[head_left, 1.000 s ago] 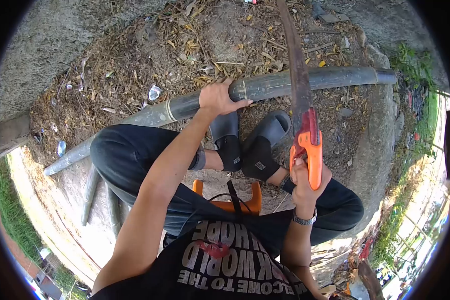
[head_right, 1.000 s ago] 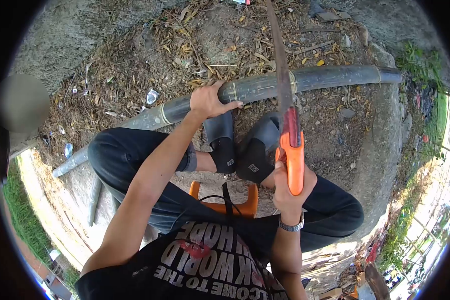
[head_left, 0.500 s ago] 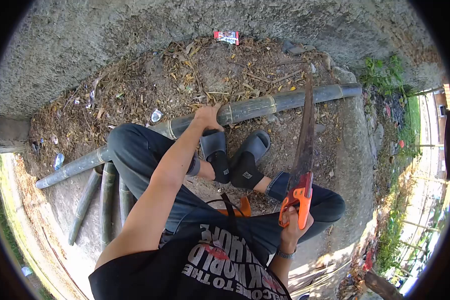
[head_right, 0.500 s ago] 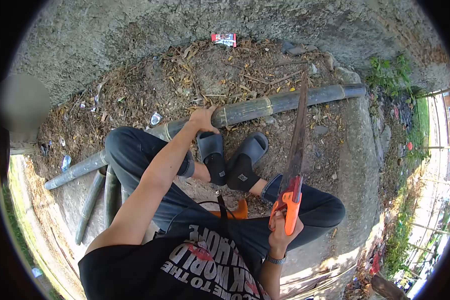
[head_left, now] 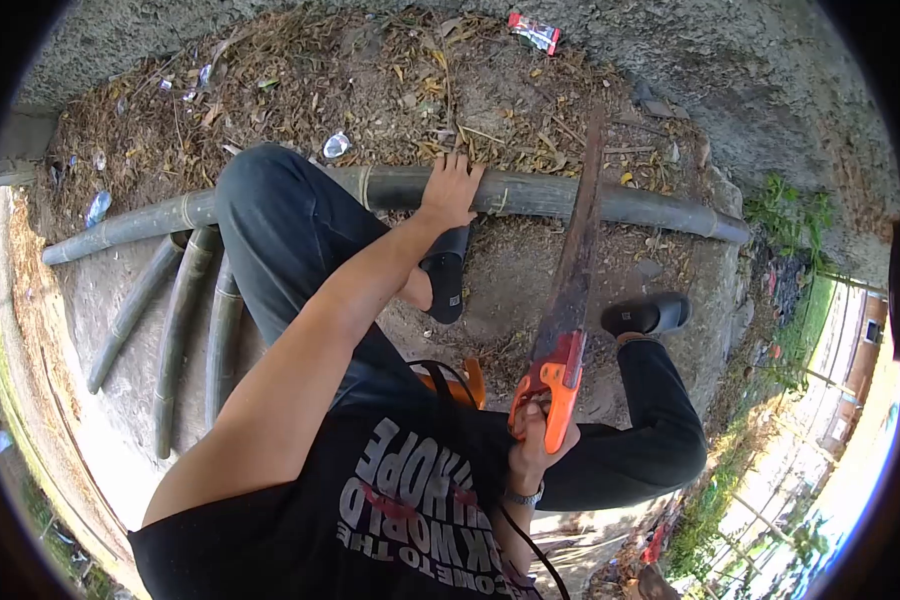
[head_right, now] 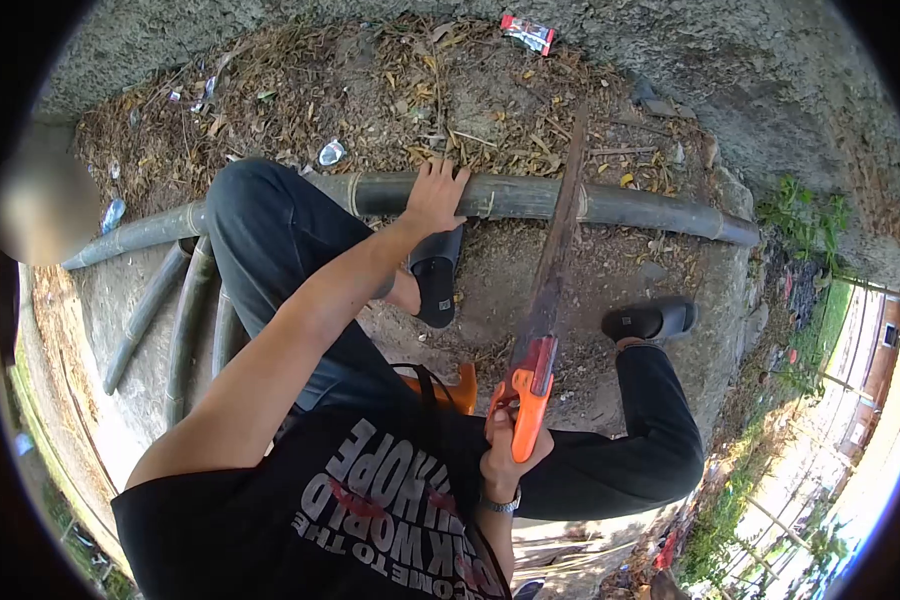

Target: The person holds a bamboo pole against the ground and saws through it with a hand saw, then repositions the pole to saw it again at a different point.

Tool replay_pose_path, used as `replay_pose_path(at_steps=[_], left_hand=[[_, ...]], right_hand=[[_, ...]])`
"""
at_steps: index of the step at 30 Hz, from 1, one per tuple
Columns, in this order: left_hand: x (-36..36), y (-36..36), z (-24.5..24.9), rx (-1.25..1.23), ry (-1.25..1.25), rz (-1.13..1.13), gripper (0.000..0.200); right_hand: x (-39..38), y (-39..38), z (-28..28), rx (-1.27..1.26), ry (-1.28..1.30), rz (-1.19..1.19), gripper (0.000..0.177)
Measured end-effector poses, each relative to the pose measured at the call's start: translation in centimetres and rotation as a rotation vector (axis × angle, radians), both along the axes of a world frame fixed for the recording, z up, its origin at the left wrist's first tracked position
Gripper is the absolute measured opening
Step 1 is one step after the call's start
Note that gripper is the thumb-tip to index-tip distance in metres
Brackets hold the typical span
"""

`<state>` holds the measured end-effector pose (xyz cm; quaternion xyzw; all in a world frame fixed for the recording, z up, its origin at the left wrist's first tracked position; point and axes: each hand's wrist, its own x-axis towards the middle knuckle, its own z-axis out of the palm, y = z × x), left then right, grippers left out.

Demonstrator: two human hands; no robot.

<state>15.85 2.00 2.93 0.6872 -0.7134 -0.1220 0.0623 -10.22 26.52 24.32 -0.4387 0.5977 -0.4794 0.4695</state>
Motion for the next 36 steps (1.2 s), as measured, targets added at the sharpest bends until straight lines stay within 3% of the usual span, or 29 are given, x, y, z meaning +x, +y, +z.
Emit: replay_pose_path(at_steps=[6,14,23,25,27,30,35,36], left_hand=[[1.2,-2.1,0.6,0.167,-0.001,-0.009,0.093],[1.2,-2.5,0.8,0.254,0.021,0.021,0.086],[1.2,-2.4,1.1,0.242,0.016,0.019,0.085],[1.1,-2.5,2.1,0.337,0.032,0.035,0.087],[1.3,-2.6,1.9,0.247,0.014,0.032,0.088],[1.1,-2.1,0.8,0.174,-0.008,0.013,0.089],[0.7,-2.1,0.8,0.205,0.027,-0.014,0.086],[0.7,-2.3,1.0,0.218,0.039,0.028,0.087]], right_hand=[[0.1,-6.4,-5.4,0.065,0.222,0.203,0.013],[0.4,-9.8,-10.3,0.155,0.260,0.311,0.018],[0.7,-8.1,-11.2,0.196,-0.033,0.268,0.010],[0.8,-7.1,-10.6,0.203,-0.073,0.235,0.009],[1.4,-9.3,-10.9,0.165,-0.125,0.209,0.009],[1.3,-9.3,-10.0,0.030,0.412,0.397,0.013],[3.9,-12.5,-8.7,-0.227,1.013,0.615,0.033],[4.6,-13.2,-8.7,-0.205,1.017,0.593,0.033]])
